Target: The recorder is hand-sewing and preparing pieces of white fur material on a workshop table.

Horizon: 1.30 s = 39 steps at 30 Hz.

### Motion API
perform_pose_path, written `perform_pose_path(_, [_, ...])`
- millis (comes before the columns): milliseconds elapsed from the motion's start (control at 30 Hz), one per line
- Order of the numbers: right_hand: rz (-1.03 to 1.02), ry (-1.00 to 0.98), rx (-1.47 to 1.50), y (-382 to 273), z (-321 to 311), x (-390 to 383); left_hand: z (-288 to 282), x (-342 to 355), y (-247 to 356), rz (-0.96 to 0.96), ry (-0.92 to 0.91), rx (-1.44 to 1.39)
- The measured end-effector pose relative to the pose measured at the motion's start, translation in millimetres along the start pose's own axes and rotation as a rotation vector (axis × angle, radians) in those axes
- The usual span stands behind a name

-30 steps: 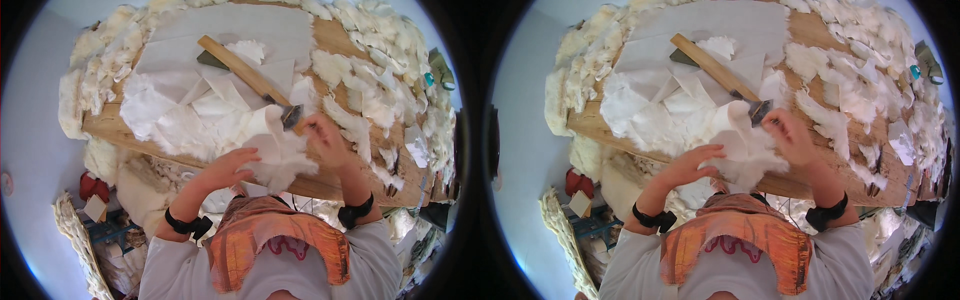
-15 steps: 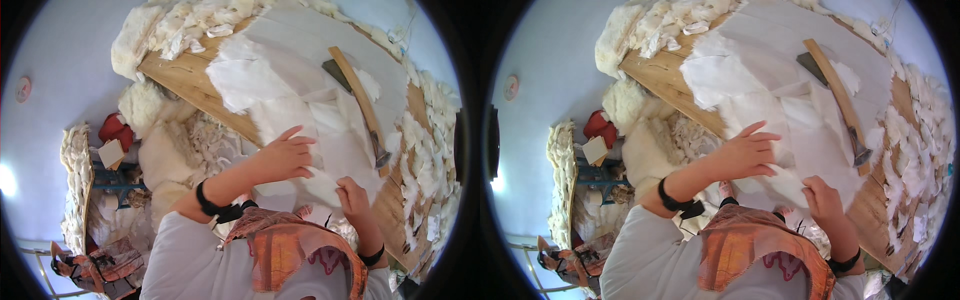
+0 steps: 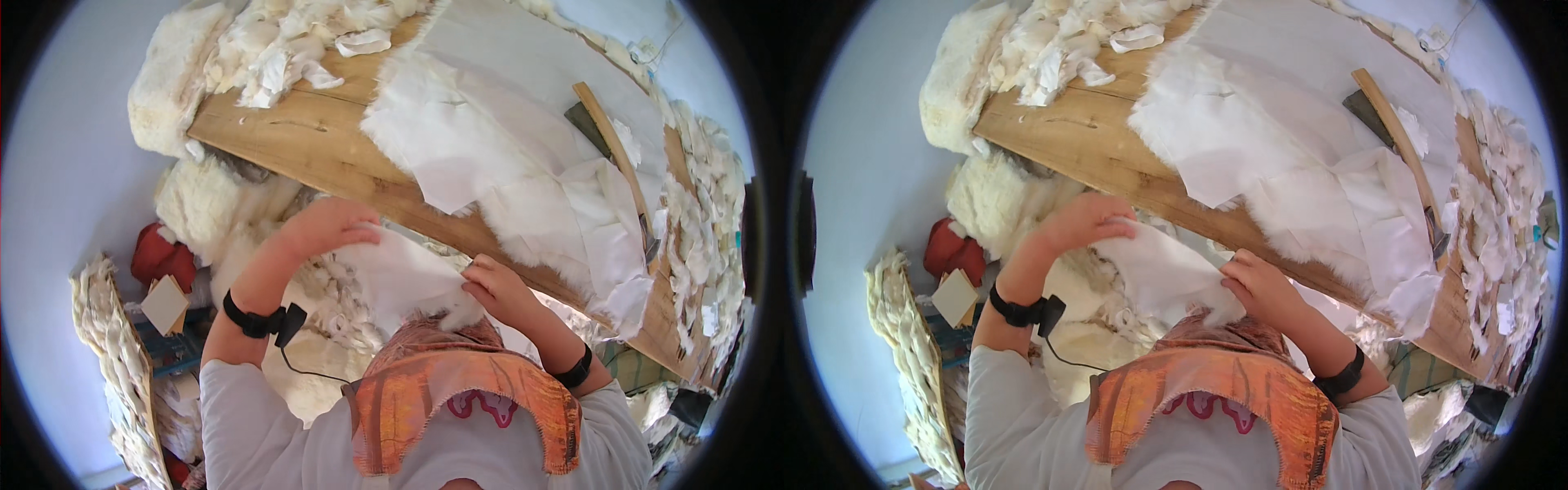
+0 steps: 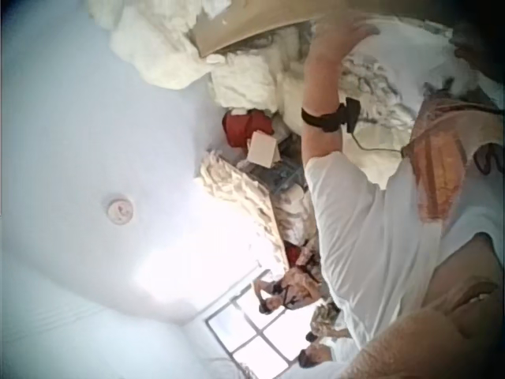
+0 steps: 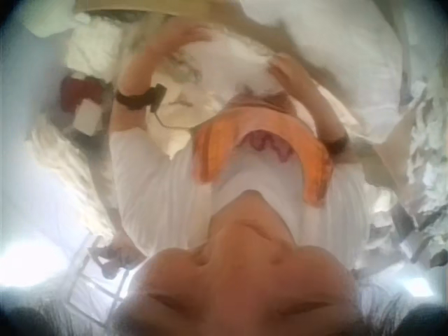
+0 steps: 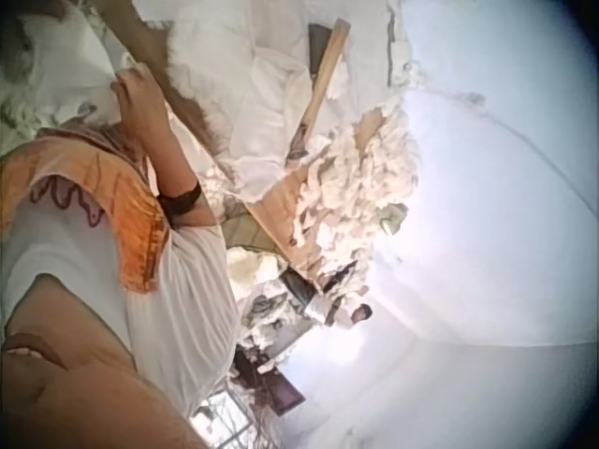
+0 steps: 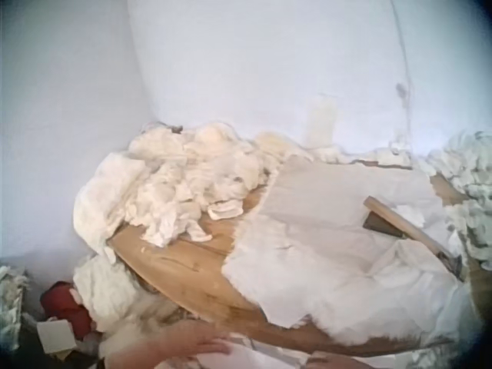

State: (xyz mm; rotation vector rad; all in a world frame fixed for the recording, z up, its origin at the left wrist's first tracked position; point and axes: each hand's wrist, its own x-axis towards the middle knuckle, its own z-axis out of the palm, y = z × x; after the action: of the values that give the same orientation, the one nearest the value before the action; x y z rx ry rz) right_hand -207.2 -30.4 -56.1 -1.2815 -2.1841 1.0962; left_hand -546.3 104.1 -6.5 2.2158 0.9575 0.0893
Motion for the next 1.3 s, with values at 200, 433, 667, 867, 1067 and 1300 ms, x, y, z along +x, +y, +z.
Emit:
perform_pose_path(200, [0.068,0.021,0.155,27.7,21.6,62.4,-52.2,68.6,-63.4,0.074,0.017,0.157])
perform_pose_path(433, [0.263,-0.079,0.308,18.7,23.2,113.9,-107.2,135.9,-107.8,0.196,-0.101,0.472])
perform_pose_path(667, [0.579,0.174,0.159,-11.3,21.7,118.1,-114.8,195.6,-141.1,0.431,-0.102,0.412])
perform_pose_path(867, [0.767,0.522,-0.328,-83.0,21.5,118.7,-119.0,176.1,-149.1,0.713,0.149,0.410])
perform_pose_path(1067, [0.516,0.573,-0.760,-60.9,70.7,150.4,-106.0,158.8,-150.5,0.900,-0.208,0.531])
perform_pose_path(1300, [0.378,0.642,-0.726,-10.2,73.7,142.6,-92.0,195.9,-168.6,0.997,-0.074,0.349])
